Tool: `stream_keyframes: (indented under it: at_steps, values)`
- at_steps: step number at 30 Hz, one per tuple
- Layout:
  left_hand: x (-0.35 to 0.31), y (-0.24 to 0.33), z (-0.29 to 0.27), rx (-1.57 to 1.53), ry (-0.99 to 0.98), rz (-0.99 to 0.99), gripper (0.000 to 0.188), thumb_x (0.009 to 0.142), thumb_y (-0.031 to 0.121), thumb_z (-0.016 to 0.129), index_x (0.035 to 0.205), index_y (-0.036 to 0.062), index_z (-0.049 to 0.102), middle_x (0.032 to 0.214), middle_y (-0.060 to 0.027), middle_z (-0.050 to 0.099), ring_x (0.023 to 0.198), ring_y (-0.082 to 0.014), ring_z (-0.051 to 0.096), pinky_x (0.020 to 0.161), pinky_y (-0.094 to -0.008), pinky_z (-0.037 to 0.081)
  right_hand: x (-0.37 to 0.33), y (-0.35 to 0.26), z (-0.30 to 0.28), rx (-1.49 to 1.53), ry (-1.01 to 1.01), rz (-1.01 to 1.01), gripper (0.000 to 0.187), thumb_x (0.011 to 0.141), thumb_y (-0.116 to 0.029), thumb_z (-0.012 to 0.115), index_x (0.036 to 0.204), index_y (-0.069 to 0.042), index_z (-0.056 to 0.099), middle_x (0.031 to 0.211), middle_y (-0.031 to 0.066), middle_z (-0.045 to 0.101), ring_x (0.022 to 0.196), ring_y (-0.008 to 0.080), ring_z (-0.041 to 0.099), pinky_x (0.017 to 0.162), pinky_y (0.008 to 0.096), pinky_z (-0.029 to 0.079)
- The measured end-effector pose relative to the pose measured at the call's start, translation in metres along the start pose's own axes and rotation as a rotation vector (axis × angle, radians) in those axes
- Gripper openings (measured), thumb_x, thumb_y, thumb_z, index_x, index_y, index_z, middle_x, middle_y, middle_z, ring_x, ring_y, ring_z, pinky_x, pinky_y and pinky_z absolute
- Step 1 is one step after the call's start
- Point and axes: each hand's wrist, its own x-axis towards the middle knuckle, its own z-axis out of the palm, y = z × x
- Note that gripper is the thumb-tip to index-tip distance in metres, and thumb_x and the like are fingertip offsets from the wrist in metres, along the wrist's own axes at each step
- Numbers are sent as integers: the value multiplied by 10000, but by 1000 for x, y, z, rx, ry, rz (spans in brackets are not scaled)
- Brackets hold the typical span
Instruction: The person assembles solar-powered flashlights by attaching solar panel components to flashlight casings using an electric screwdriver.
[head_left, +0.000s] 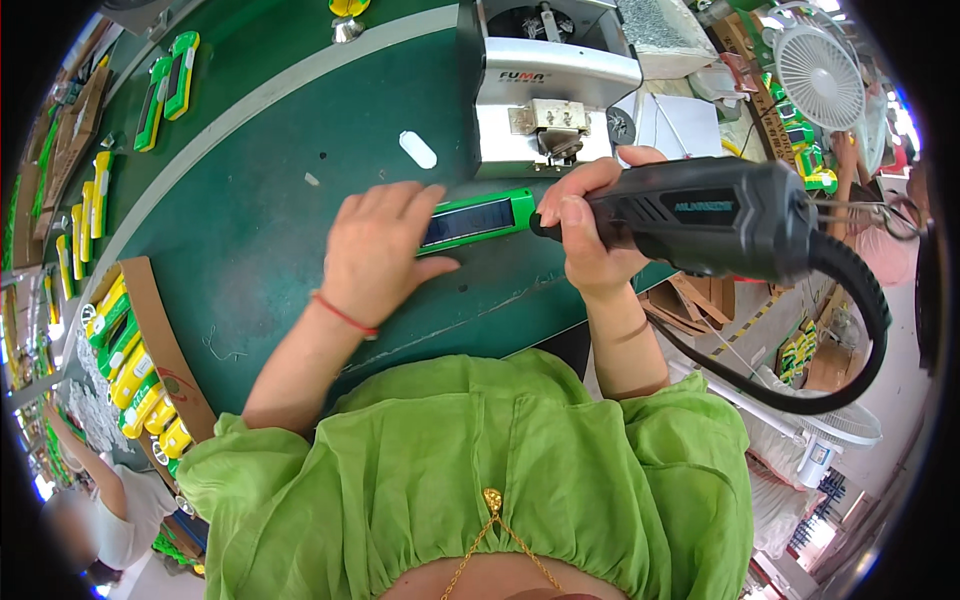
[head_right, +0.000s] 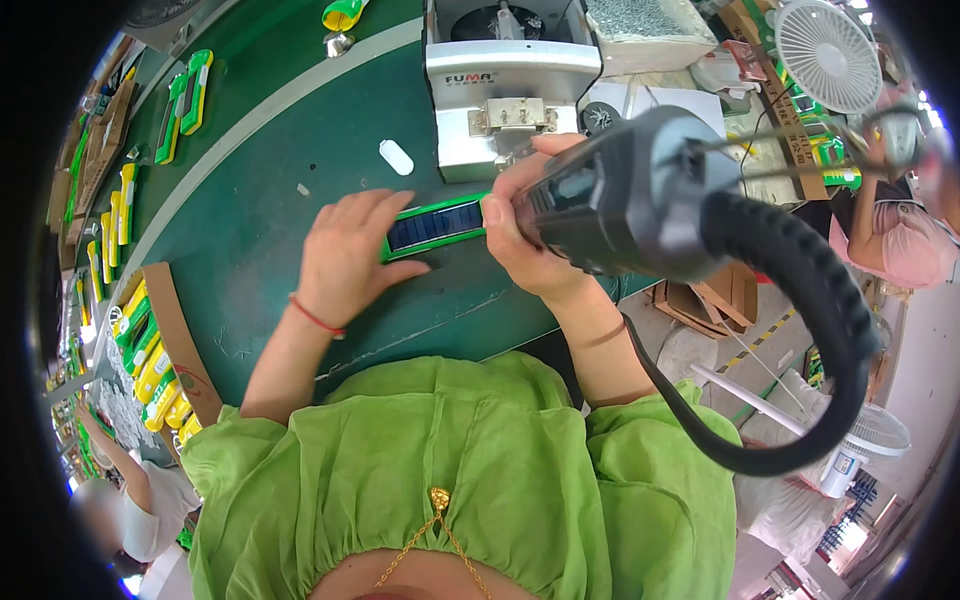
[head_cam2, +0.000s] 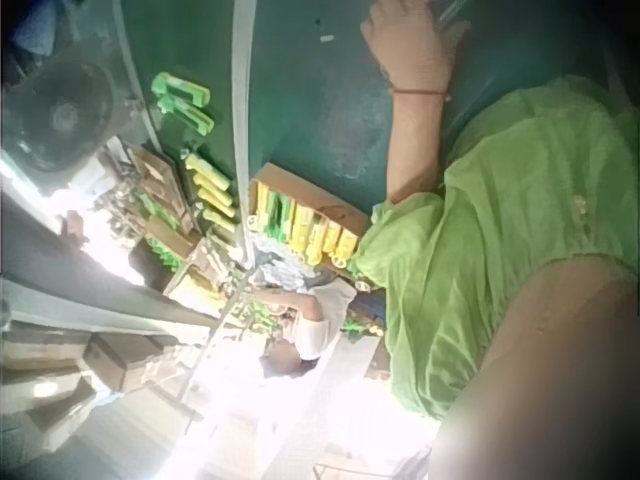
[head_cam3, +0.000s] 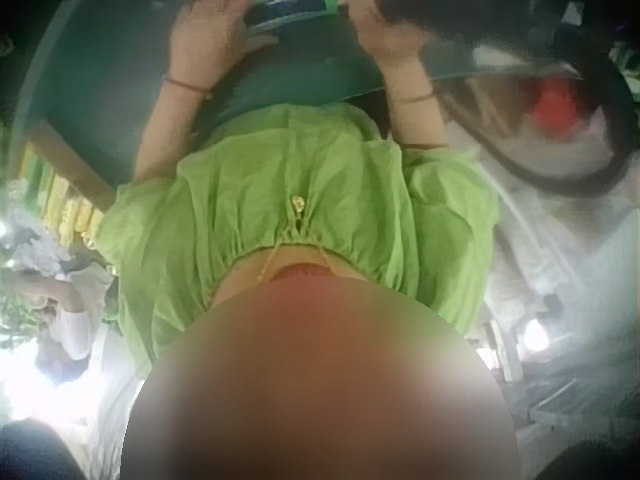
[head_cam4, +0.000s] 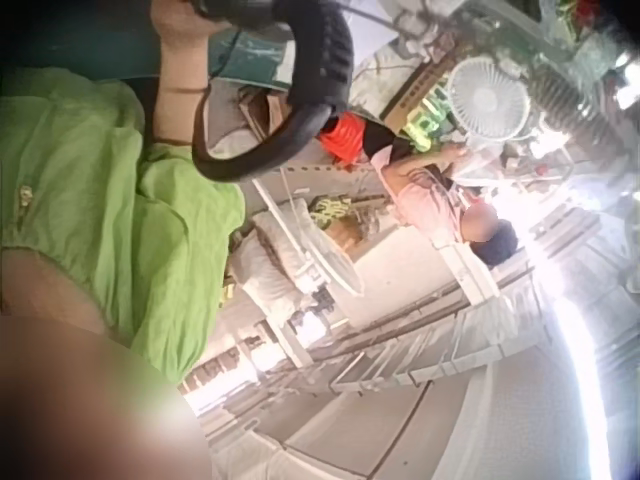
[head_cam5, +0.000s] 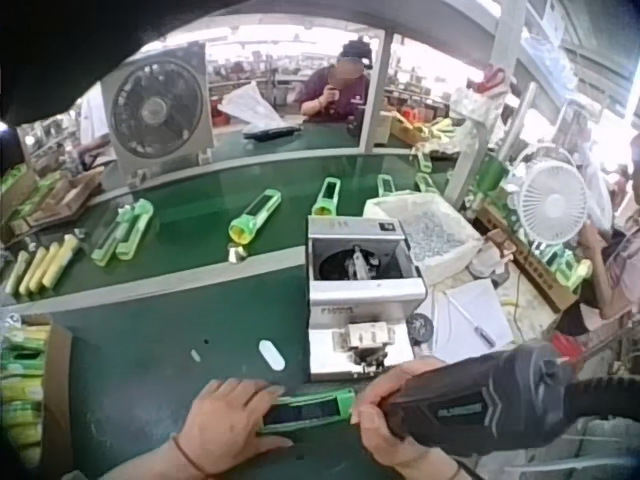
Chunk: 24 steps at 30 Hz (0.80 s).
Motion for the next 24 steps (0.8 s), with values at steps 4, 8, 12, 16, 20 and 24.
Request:
stream_keyframes:
  at_steps: [4,8,12,16,20,24]
  values:
    - [-21,-35,-12,-144,-122,-78,668,601,237,849,1208,113,598,1173,-97,591,1021,-303,593,866,-391,486,0,3,3,-92,7,-19,564,865,12,578,1327,-38,259,762,136,578,597,172,551,600,318,522]
    - [-35,-39,-6,-361,-72,-123,658,621,195,854,1220,88,601,1160,-107,606,988,-309,617,825,-377,519,3,2,4,-51,84,22,550,866,9,579,1315,-40,265,761,134,581,598,171,553,603,318,521]
    - [-37,-40,-3,-394,-8,-121,592,654,182,844,1193,72,625,1141,-113,617,944,-302,641,779,-362,544,-2,3,3,-30,36,34,551,866,6,580,1314,-31,262,766,139,588,606,169,559,615,317,522]
    - [-35,-43,-3,-457,-34,-139,616,641,151,850,1203,58,616,1156,-132,619,1001,-314,626,838,-362,523,-2,1,6,-126,73,16,553,861,13,577,1316,-16,264,768,141,593,603,167,558,616,318,522]
    - [-24,-37,3,-472,-39,-126,592,658,163,844,1196,58,621,1147,-128,617,969,-303,632,807,-355,530,20,-18,-12,33,87,-30,638,870,-15,509,1419,-9,184,731,114,552,567,171,538,595,335,524]
    - [-8,-23,18,-480,-24,-76,566,679,172,836,1193,63,624,1138,-123,614,937,-289,637,760,-344,536,74,-28,-7,293,194,-233,625,849,20,577,1372,95,243,721,117,606,563,156,583,584,293,531]
